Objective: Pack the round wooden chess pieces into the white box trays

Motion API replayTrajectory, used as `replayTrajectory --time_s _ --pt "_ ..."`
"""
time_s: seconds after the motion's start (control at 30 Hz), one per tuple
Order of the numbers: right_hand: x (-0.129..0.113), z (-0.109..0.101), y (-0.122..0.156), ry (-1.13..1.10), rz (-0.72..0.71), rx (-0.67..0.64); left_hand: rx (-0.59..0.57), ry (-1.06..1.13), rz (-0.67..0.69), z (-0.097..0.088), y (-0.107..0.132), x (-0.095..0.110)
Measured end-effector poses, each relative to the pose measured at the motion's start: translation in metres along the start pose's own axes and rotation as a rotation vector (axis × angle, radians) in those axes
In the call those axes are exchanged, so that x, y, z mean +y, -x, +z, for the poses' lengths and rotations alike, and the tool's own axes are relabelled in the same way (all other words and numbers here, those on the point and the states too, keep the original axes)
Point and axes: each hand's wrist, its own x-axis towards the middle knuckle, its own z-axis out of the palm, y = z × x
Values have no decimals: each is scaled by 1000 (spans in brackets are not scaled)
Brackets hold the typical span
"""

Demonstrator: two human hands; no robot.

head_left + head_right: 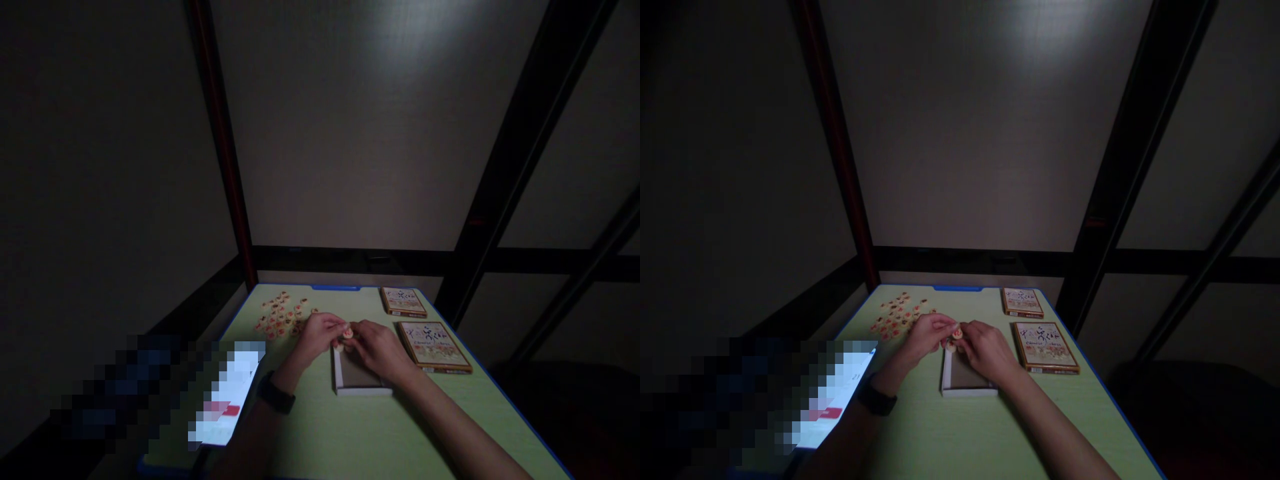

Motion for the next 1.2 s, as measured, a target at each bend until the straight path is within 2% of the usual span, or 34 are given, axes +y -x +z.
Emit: replayTrajectory --time_s 0.2,0.3,0.37,0.47,0.57,0.73,0.83,1.03,1.2 --pt "-2 -1 0 90 -5 -57 -31 -42 -3 0 0 -1" --pt "-7 -6 0 104 10 -73 -31 -136 29 -3 -4 -5" --pt "-11 -10 -1 77 42 -79 45 -254 86 -7 -7 -8" --pt "-21 -13 1 28 86 -141 218 -464 155 -16 -10 -11" --pt "-30 -5 4 27 119 -224 266 -671 162 -20 -9 -12" --pt "-38 14 6 161 195 -294 167 -943 97 -13 -3 -14" --pt "-44 16 4 198 259 -375 86 -1078 2 -7 -1 -13" --pt "-43 -8 -1 175 336 -390 10 -1164 -87 -8 2 -2" --pt "-19 -28 -7 25 381 -356 -178 -1155 -76 -11 12 10"
